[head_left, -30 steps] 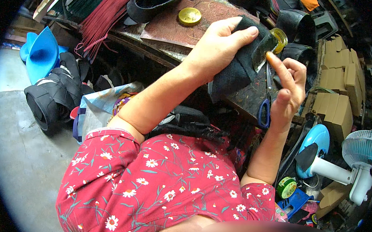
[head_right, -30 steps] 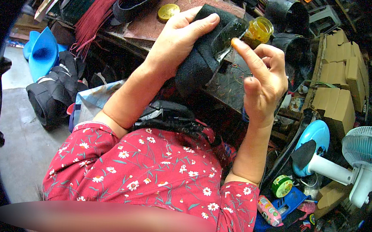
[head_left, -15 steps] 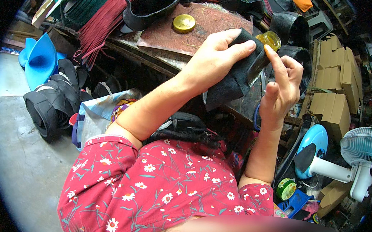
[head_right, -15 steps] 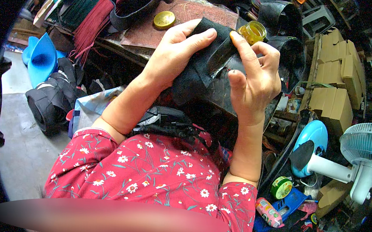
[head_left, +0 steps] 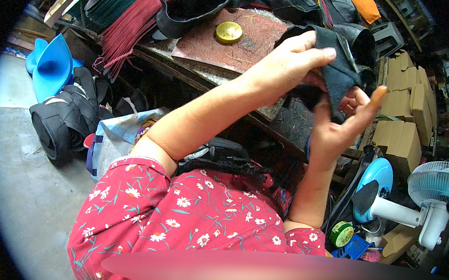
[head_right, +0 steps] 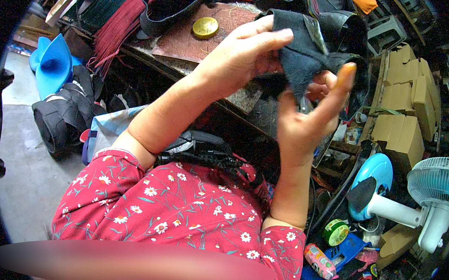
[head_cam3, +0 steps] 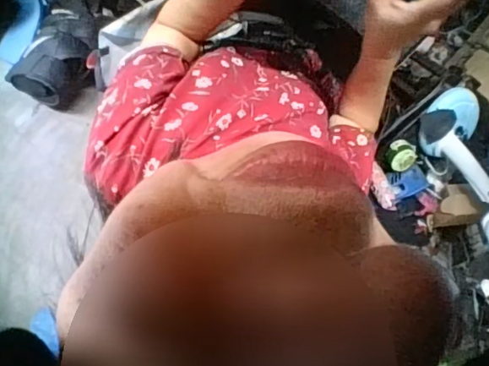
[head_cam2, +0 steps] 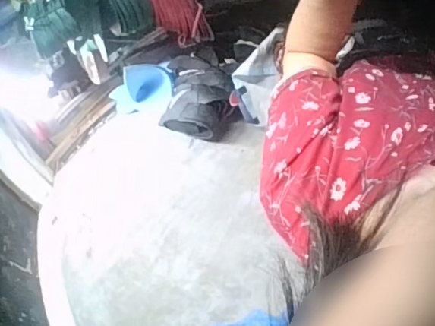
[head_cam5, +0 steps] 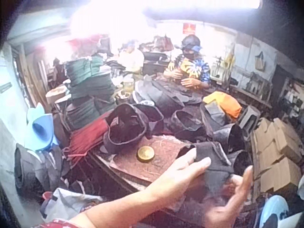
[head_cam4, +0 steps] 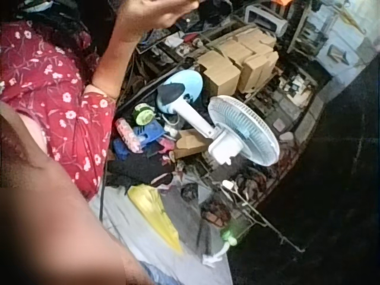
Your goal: The person applies a yellow substance to the interior of a black shoe upper using a small stick, then uses a hammer and punch to create holes along the edge of a black sole piece. The person handles the shoe upper, sole, punch, hammer, and a small container of yellow substance.
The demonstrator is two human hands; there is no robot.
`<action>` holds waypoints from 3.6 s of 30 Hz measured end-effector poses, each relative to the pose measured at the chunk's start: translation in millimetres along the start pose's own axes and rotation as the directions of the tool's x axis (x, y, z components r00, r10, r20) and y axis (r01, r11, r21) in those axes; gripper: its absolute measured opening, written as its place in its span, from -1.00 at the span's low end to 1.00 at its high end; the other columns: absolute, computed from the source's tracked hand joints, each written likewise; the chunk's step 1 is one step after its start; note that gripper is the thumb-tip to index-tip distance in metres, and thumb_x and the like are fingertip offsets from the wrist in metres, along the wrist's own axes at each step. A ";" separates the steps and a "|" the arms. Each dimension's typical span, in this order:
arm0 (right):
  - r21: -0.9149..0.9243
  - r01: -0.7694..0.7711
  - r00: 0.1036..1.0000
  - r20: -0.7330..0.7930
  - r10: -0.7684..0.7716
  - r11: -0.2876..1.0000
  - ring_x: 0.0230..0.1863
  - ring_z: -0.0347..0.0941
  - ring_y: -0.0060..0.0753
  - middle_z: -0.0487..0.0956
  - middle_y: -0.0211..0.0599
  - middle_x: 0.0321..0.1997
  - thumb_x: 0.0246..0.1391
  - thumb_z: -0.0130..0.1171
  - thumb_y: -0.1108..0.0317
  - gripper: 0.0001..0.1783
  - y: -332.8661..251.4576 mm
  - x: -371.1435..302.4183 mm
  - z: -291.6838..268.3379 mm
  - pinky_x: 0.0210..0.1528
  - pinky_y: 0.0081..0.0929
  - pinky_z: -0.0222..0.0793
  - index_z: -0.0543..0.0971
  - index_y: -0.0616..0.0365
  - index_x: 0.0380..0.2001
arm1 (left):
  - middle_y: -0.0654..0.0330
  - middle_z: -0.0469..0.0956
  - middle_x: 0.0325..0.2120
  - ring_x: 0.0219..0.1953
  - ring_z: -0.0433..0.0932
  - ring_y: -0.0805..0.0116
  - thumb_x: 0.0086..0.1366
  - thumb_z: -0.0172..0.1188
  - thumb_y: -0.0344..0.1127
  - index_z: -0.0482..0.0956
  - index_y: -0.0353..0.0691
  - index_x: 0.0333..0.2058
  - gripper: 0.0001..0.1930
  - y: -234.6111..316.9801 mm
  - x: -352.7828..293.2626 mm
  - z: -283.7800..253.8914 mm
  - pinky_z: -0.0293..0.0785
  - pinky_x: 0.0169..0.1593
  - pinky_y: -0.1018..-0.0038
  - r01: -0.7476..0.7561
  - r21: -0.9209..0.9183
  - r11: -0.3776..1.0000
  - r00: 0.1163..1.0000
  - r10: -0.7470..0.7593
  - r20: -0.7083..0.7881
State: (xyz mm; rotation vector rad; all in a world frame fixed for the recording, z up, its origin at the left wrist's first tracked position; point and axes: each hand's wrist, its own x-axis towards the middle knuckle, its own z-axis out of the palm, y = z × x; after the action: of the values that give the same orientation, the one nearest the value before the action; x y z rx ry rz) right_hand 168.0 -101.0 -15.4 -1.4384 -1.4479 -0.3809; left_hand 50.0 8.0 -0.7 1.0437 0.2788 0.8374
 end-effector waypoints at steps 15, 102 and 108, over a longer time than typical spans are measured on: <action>0.548 -0.298 0.948 0.073 0.310 0.782 -0.12 0.53 -0.51 0.61 -0.10 -0.09 0.17 0.00 0.71 -0.28 -10.2 68.8 -21.7 0.03 -0.58 0.41 0.11 0.18 0.38 | 0.17 0.56 -0.46 -0.32 0.49 0.19 0.15 0.29 -0.44 0.65 -0.19 -0.35 -0.93 -9.1 9.8 -37.0 0.39 -0.18 0.35 -0.440 0.843 0.309 0.532 0.846 -0.033; 0.455 -0.374 0.906 0.367 0.212 0.808 0.17 0.38 -0.41 0.51 -0.28 0.10 -0.07 0.02 0.63 -0.46 14.1 30.4 -8.4 0.21 -0.42 0.23 0.56 0.22 0.06 | 0.20 0.63 -0.21 -0.23 0.58 0.54 0.32 0.11 -0.45 0.55 -0.39 -0.04 -0.73 11.9 -21.3 -17.5 0.51 -0.11 0.61 -0.131 -0.124 0.984 0.990 0.123 -0.065; 0.480 -0.390 0.913 0.311 0.263 0.786 -0.08 0.39 -0.50 0.46 -0.29 0.05 0.01 0.04 0.62 -0.50 11.8 16.1 3.5 0.10 -0.57 0.28 0.53 0.26 0.09 | 0.21 0.64 -0.23 -0.25 0.58 0.54 0.32 0.11 -0.44 0.55 -0.40 -0.04 -0.74 14.1 -21.3 -15.7 0.51 -0.12 0.62 -0.146 -0.085 0.986 0.987 0.140 -0.073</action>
State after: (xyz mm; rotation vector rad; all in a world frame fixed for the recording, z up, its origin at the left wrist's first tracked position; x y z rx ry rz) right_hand 180.6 -86.4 -9.0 -1.2558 -1.3012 0.4055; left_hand 20.1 6.0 -0.4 0.9608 0.2224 1.0068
